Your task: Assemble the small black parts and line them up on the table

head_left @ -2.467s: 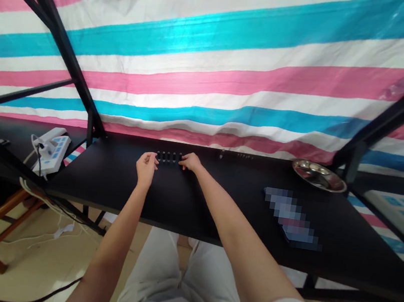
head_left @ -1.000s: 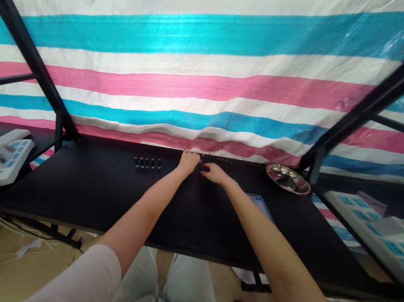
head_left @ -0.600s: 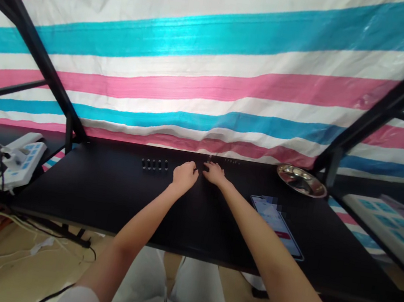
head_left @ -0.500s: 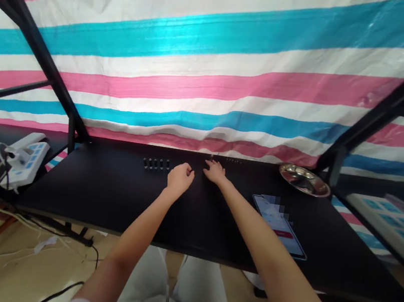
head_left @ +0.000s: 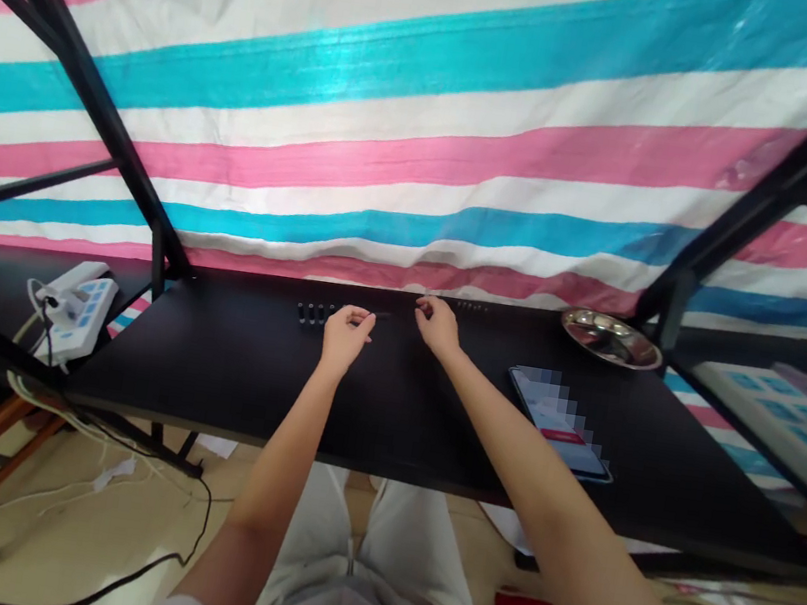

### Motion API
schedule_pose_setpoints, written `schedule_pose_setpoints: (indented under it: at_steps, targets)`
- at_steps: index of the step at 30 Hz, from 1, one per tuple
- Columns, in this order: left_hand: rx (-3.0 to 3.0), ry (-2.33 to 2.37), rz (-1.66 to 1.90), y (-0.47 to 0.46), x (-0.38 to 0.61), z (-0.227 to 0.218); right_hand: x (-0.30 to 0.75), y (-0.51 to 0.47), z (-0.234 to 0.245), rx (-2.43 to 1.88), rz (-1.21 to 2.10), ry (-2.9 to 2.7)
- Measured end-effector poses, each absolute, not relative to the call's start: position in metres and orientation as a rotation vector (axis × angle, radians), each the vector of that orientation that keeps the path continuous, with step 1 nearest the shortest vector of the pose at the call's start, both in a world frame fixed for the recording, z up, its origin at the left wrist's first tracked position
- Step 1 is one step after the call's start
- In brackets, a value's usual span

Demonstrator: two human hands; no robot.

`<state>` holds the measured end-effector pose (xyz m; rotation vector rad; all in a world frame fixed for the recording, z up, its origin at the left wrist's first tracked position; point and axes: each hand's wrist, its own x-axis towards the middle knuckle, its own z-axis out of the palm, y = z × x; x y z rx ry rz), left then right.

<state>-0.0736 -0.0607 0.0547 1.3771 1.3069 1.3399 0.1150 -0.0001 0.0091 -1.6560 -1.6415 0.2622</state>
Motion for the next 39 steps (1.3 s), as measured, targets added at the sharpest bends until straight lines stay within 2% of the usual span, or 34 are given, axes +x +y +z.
schedule_pose_setpoints:
  at_steps: [8, 16, 39]
  targets:
    - [1.048, 1.16, 1.357, -0.078, -0.078, 0.058, 0.089, -0.039, 0.041, -1.364, 0.438, -1.305]
    - [1.0, 1.155, 1.413, -0.084, -0.077, 0.057, 0.065, -0.069, 0.065, -1.162, 0.558, -1.219]
    - [0.954, 1.113, 1.429, -0.085, -0.073, 0.049, 0.07, -0.075, 0.054, -0.955, 0.725, -1.225]
